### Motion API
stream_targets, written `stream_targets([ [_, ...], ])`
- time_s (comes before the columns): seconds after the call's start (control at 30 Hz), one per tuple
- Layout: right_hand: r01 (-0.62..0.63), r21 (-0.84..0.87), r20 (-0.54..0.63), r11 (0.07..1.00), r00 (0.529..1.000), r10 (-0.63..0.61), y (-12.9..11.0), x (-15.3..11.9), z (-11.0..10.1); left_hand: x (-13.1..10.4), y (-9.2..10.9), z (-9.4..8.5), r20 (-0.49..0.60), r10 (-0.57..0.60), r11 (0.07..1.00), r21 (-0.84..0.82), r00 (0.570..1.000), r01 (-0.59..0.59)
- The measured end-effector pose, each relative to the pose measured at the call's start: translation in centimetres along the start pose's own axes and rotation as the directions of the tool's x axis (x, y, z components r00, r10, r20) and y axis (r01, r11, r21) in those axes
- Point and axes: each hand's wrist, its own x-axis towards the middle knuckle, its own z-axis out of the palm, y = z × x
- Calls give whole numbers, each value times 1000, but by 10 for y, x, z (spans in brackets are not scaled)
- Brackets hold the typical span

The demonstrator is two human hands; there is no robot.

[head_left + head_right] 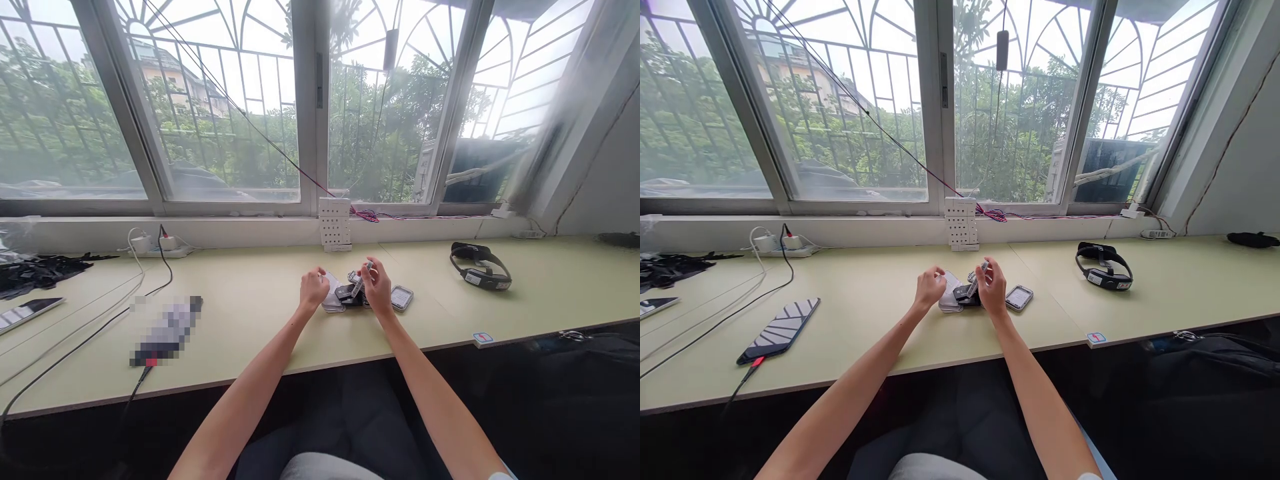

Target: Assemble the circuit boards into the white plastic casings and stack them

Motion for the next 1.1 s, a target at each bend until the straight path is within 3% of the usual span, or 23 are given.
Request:
stream_targets([
  [0.13, -13, 6, -2, 1000, 1000, 13, 0, 0, 0, -3, 6, -7, 72, -136, 980, 156, 988, 123],
  [0.3, -19, -1, -6, 1000, 1000, 19, -1, 0, 0, -7, 14, -10, 162, -188, 941, 312, 969, 131],
  [0.63, -29, 5, -4, 1000, 1000, 29, -3, 0, 0, -6, 15, -14, 121, -190, 925, 354, 974, 136],
  [0.87, -35, 21, -5, 999, 999, 36, -3, 0, -1, -8, 16, -13, 242, -168, 919, 390, 956, 63],
  [1.1, -26, 57, 36, 998, 999, 24, -7, 0, -2, -12, 15, -10, 341, -62, 847, 515, 938, -132],
])
